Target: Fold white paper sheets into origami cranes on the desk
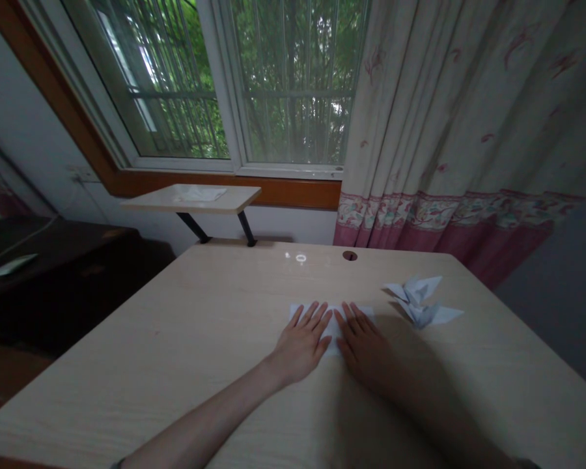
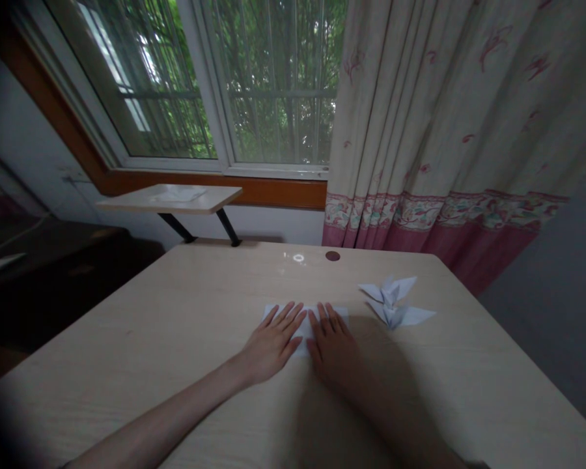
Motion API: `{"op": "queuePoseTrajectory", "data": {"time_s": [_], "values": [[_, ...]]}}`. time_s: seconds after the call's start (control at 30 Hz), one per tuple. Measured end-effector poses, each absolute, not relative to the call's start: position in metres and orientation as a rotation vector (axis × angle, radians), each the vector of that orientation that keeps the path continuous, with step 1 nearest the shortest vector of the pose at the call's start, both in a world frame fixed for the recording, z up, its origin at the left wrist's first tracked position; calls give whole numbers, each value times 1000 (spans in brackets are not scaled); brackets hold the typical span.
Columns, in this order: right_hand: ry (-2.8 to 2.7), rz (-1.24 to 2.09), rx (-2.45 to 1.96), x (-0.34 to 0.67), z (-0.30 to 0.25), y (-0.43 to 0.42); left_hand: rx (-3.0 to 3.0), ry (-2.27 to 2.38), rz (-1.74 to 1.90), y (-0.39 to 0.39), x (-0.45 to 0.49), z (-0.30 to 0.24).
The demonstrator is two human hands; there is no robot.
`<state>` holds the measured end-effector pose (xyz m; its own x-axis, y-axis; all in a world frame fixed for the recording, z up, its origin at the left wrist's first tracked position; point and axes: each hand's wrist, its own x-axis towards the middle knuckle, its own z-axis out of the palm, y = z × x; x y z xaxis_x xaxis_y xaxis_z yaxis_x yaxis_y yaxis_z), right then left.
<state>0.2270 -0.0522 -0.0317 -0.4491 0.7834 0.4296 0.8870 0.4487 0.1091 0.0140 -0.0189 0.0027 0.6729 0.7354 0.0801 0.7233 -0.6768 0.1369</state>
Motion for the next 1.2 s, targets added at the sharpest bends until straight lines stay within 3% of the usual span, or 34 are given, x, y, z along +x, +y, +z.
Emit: {"op": "queuePoseTrajectory", "data": {"time_s": [0.37, 1.2], "values": [[-2374, -316, -1502, 233, -35, -51, 2724, 1334, 225, -22, 13, -4], [-2322, -456, -1559, 233, -45, -50, 2741, 1425, 304, -21, 9, -11]]}}
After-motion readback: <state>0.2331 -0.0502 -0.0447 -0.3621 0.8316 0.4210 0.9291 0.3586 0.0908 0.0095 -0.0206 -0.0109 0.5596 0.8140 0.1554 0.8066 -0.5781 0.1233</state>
